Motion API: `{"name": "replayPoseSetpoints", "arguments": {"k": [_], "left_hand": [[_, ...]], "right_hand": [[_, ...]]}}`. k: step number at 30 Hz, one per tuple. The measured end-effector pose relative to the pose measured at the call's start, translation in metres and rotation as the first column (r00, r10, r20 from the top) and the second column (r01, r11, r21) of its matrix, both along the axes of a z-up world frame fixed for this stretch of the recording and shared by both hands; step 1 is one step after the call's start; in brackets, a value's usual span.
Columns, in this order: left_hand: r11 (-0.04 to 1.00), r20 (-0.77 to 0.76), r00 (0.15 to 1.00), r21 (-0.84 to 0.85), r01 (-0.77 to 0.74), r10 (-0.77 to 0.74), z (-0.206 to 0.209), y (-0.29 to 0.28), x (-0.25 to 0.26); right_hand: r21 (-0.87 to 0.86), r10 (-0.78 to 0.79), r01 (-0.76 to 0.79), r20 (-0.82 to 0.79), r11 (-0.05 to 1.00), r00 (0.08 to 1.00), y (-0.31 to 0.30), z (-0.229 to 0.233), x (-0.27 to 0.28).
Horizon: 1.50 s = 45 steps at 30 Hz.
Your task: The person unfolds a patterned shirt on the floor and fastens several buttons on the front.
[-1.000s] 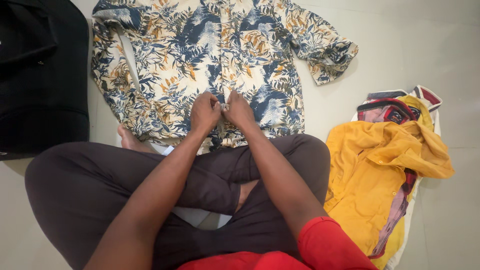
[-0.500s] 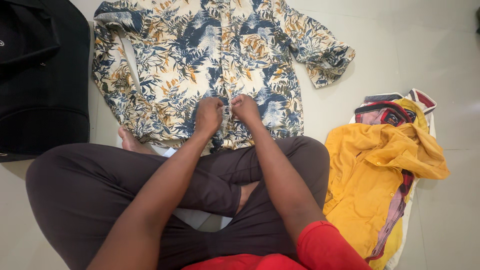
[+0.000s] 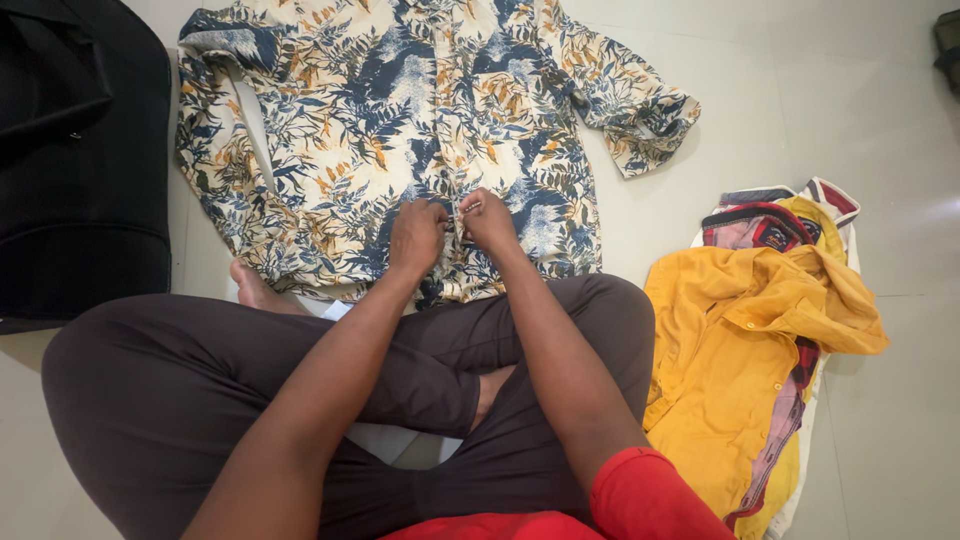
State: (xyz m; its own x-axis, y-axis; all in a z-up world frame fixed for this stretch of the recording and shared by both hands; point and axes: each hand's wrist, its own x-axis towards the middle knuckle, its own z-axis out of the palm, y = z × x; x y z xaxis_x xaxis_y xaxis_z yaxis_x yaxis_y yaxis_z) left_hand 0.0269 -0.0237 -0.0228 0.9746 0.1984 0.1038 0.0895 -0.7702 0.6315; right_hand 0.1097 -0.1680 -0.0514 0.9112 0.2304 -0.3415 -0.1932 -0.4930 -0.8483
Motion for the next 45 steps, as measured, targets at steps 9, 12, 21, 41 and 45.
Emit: {"name": "replayPoseSetpoints", "arguments": {"k": [9, 12, 21, 41, 45], "left_hand": [[0.994, 0.005, 0.997, -0.080, -0.070, 0.071, -0.006, -0.001, 0.002], [0.928, -0.097, 0.988, -0.341, -0.149, 0.122, -0.012, 0.003, 0.010], [0.828, -0.234, 0.964, -0.510, -0.234, 0.129, -0.025, 0.003, 0.015], [0.727, -0.256, 0.943, -0.602, -0.328, 0.214, -0.004, 0.003, 0.013], [0.612, -0.291, 0.950, -0.732, -0.300, 0.117, -0.024, 0.008, 0.020]], "right_hand": [[-0.277, 0.051, 0.002, 0.187, 0.961, 0.981, 0.002, -0.002, -0.005], [-0.280, 0.119, -0.055, 0.219, 0.958, 0.968, -0.005, -0.013, 0.000], [0.228, 0.013, 0.015, -0.123, 0.974, 0.992, -0.007, -0.028, 0.005], [0.037, 0.172, -0.185, 0.237, 0.982, 0.956, 0.001, -0.048, 0.005], [-0.062, 0.191, -0.182, 0.231, 0.981, 0.954, 0.002, -0.043, 0.004]]}}
